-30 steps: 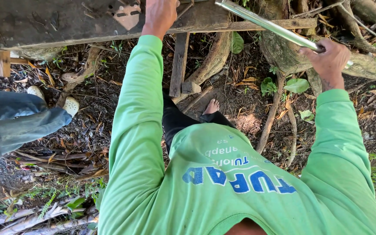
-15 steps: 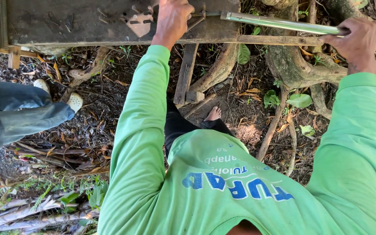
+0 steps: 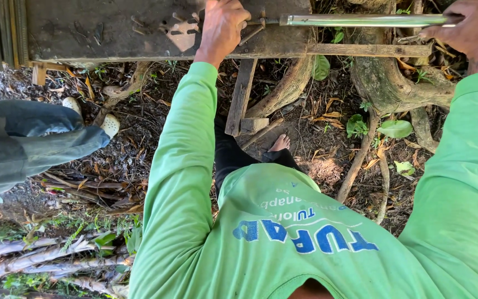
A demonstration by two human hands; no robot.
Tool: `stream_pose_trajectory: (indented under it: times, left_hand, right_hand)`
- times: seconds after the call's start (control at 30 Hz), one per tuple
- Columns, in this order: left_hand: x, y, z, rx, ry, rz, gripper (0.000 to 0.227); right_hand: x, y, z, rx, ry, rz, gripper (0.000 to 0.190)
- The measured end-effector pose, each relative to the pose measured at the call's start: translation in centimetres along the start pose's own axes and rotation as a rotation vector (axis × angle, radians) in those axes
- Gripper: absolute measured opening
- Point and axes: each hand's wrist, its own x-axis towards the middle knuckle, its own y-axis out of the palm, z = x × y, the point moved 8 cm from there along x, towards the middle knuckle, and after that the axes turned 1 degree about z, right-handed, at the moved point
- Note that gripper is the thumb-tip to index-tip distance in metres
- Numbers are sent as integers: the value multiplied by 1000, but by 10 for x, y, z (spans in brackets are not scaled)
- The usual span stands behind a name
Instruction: Bending metal rebar using a hollow metal pipe as a lever against pins on a wooden jig.
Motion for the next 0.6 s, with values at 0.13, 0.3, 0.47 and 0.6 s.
stream_pose_trajectory:
  times: [0.13,0.3,0.47,0.6]
  left_hand:
    - [0,0,-5,-1,-50,40,3]
    - [9,-13,-14,-3,-41,31,5]
    - [2,-7,-7,-40,-91,37,6]
    - [4,-8,-5,-33,-98,50,6]
  right_hand:
    - [6,-10,50,-190,-65,-19,33]
    - [10,-34,113,-396,-128,-110,40]
    - [-10,2,68,-313,-106,-105,36]
    - [-25,10,91,-438,-92,-116,36]
